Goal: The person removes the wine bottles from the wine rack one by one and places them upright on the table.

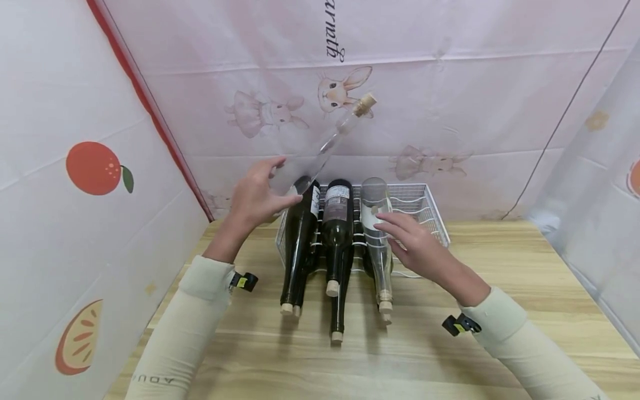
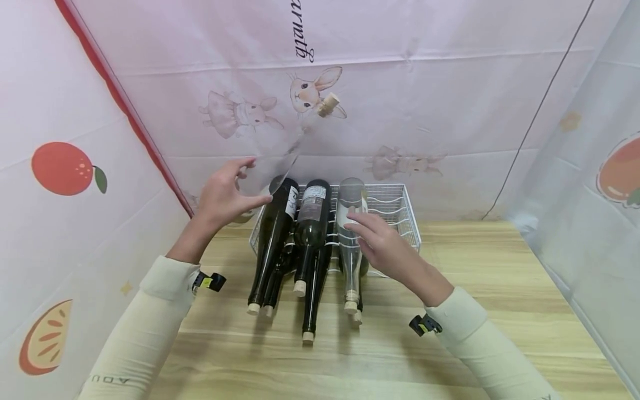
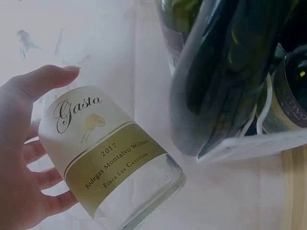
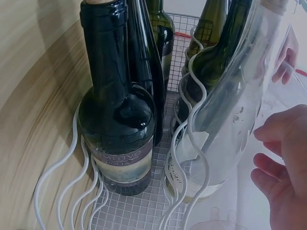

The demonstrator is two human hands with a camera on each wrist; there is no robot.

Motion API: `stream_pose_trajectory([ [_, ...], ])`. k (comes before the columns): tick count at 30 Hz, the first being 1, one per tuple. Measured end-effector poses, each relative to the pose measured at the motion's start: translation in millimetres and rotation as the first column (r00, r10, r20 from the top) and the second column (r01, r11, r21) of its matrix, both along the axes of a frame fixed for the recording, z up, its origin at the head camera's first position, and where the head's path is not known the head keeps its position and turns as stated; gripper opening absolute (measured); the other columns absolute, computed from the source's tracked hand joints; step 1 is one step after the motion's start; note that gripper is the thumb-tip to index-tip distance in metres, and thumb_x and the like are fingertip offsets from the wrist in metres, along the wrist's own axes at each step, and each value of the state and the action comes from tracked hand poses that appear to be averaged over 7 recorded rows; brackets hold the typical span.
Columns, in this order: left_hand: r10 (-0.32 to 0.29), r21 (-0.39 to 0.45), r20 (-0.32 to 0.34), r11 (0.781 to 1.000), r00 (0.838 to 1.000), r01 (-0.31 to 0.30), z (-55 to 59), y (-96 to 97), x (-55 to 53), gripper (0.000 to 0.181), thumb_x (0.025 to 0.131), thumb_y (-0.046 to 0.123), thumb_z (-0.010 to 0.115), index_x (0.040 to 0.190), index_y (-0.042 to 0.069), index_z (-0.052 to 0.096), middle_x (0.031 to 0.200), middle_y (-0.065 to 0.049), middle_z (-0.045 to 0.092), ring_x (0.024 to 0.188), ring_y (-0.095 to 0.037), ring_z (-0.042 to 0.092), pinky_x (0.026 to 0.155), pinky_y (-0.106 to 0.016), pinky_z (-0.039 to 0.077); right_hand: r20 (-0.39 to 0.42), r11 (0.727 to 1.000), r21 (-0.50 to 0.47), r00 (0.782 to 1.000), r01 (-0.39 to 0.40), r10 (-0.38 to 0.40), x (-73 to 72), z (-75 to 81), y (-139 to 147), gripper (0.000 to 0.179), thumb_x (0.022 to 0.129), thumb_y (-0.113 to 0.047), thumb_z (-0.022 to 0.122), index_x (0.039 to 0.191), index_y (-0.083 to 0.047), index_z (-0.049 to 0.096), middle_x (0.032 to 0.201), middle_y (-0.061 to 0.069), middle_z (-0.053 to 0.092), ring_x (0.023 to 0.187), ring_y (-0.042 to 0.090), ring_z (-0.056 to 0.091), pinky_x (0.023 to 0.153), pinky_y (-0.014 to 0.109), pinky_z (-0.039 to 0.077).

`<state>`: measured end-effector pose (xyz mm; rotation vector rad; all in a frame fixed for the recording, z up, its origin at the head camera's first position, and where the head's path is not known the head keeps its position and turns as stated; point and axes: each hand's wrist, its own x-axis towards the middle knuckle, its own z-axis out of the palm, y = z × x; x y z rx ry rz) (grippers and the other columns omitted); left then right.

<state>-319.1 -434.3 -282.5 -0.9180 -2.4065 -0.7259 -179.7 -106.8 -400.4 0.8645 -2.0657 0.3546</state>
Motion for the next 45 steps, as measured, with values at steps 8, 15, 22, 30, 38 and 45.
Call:
stream_pose_trajectory([
  [8,0.036,0.038,0.033,0.999,0.999,-0.037,-6.2,-13.4,-9.7,0.093,0.074,0.042,0.092,0.152,0.014,0.050,0.143,-0.011,0.063,0.123,-0.034,0.063,0.087,-0.052,0.057,0.013,0.997,0.072,1.000,0.003,-0.004,-2.9,-3.2,0,0.051,0.078,0.016,0.061,0.127,0.005,0.065,0.134,0.026,0.064,0.123,0.044,0.063,0.100,0.053,0.058],
  [15,0.062,0.084,0.033,0.994,0.998,-0.065,-13.8,-24.3,-16.0,0.090,0.074,0.038,0.093,0.149,0.009,0.052,0.141,-0.012,0.064,0.120,-0.035,0.065,0.091,-0.052,0.057,0.042,0.996,0.093,0.999,0.000,-0.004,-1.6,-2.4,-1,0.055,0.074,0.016,0.060,0.128,0.006,0.065,0.136,0.026,0.064,0.127,0.044,0.060,0.097,0.052,0.059],
  [22,0.081,0.114,0.052,0.990,0.995,-0.087,-21.2,-33.6,-19.4,0.088,0.075,0.037,0.093,0.148,0.009,0.053,0.141,-0.012,0.064,0.120,-0.035,0.064,0.090,-0.053,0.056,0.077,0.992,0.125,0.997,0.000,-0.010,-0.9,-3.2,1,0.057,0.073,0.014,0.061,0.128,0.003,0.065,0.138,0.025,0.063,0.131,0.045,0.057,0.101,0.054,0.057],
  [30,0.087,0.155,0.103,0.983,0.991,-0.103,-30.6,-44.7,-26.0,0.088,0.075,0.033,0.094,0.148,0.008,0.052,0.142,-0.014,0.062,0.122,-0.038,0.063,0.096,-0.055,0.055,0.158,0.979,0.195,0.983,0.059,-0.091,2.4,-6.4,2,0.060,0.074,0.008,0.069,0.133,-0.002,0.063,0.145,0.024,0.058,0.140,0.045,0.050,0.109,0.056,0.052],
  [38,0.118,0.184,0.133,0.973,0.984,-0.142,-40.6,-56.2,-32.3,0.087,0.078,0.033,0.091,0.150,0.008,0.050,0.143,-0.015,0.061,0.125,-0.039,0.062,0.097,-0.059,0.054,0.148,0.949,0.280,0.970,0.146,-0.193,1.8,-11.1,-2,0.069,0.073,-0.002,0.079,0.139,-0.007,0.059,0.151,0.021,0.053,0.145,0.043,0.046,0.096,0.049,0.061],
  [45,0.124,0.227,0.138,0.962,0.983,-0.153,-50.2,-63.8,-39.0,0.088,0.079,0.033,0.091,0.151,0.006,0.048,0.142,-0.018,0.061,0.125,-0.041,0.061,0.099,-0.059,0.054,0.031,0.930,0.313,0.977,0.191,-0.212,-2.8,-17.2,-5,0.071,0.070,-0.004,0.081,0.137,-0.008,0.060,0.148,0.020,0.057,0.141,0.041,0.052,0.067,0.034,0.063],
])
